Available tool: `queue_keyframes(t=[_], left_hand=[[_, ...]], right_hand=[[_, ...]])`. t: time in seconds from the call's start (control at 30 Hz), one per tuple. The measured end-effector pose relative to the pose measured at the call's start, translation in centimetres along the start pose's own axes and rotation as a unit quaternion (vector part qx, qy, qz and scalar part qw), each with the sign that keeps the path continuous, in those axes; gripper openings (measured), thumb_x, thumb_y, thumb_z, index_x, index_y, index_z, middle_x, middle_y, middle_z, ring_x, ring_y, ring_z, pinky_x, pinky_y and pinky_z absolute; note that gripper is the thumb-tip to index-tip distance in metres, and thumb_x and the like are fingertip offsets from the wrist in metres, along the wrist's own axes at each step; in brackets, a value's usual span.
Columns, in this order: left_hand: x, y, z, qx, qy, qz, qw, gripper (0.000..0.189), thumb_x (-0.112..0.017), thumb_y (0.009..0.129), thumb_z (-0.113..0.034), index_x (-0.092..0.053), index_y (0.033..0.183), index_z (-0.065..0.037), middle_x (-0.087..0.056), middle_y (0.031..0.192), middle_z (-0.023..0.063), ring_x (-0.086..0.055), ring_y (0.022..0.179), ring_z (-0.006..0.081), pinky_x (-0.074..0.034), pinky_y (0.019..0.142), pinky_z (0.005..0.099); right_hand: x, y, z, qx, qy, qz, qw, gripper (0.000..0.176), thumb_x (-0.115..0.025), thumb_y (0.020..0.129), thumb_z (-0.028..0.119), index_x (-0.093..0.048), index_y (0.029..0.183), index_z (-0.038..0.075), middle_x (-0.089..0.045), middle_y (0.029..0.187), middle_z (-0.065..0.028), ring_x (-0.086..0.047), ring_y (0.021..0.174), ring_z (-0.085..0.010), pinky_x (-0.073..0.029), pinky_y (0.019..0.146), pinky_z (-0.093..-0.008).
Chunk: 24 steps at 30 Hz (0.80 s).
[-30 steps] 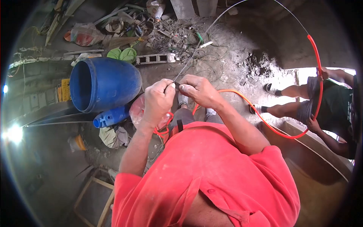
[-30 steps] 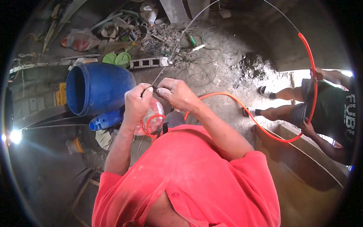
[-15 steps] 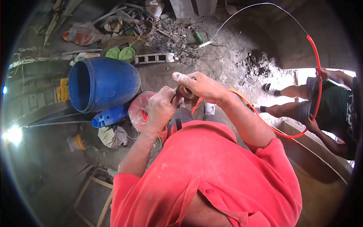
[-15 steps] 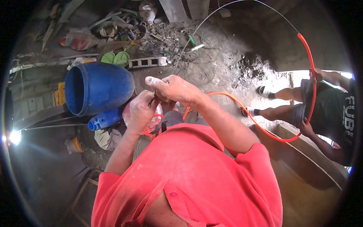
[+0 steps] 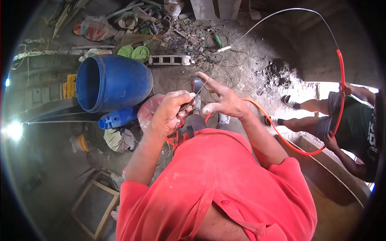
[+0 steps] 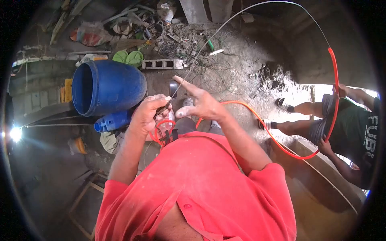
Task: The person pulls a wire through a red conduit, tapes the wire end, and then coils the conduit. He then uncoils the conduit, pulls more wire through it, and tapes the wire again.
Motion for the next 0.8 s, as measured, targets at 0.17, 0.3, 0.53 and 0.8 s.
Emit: queue_keyframes(t=[0.17,0.3,0.53,0.8], left_hand=[[-0.7,0.0,-1.3,0.027,0.033,0.064,0.997,0.016,-0.061,0.090,-0.016,-0.061,0.086,-0.001,-0.060,0.073,0.0048,-0.046,0.050,0.0052,-0.032,0.040,0.0187],[-1.6,-0.1,-2.0,-0.001,0.054,0.040,0.998,0.017,-0.061,0.091,-0.019,-0.060,0.086,-0.003,-0.059,0.072,0.0022,-0.047,0.051,0.0048,-0.032,0.040,0.0181],[-3.1,-0.1,-1.6,-0.085,0.109,0.021,0.990,0.014,-0.063,0.093,-0.019,-0.066,0.095,-0.005,-0.057,0.074,-0.0028,-0.046,0.057,0.0017,-0.034,0.048,0.0166],[-3.7,0.2,-1.0,-0.325,0.310,-0.124,0.885,0.018,-0.062,0.091,-0.015,-0.066,0.095,0.002,-0.063,0.079,0.0004,-0.054,0.075,0.0072,-0.044,0.066,0.0241]], right_hand=[[-0.3,0.8,1.9,0.134,-0.142,-0.092,0.976,0.078,-0.082,0.075,0.027,-0.047,0.142,0.007,-0.041,0.148,-0.0203,-0.034,0.142,-0.0338,-0.035,0.111,-0.0425],[-0.2,0.5,0.8,0.210,-0.176,-0.069,0.959,0.037,-0.074,0.083,0.020,-0.063,0.112,0.002,-0.061,0.121,-0.0175,-0.059,0.112,-0.0329,-0.049,0.088,-0.0395],[-0.8,-0.6,-0.7,0.105,-0.088,-0.131,0.982,0.022,-0.061,0.092,0.012,-0.063,0.108,-0.003,-0.065,0.098,-0.0141,-0.062,0.090,-0.0264,-0.050,0.082,-0.0363],[-1.3,-1.0,-0.7,-0.132,0.085,-0.195,0.968,0.015,-0.062,0.087,0.012,-0.064,0.091,-0.003,-0.066,0.083,-0.0151,-0.063,0.075,-0.0214,-0.050,0.070,-0.0333]])
Point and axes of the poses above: each hand's wrist, its own y-axis towards the middle knuckle, its own x-axis out of the back of the hand, z = x × y, the point moved 3 cm from there along y, towards the middle knuckle
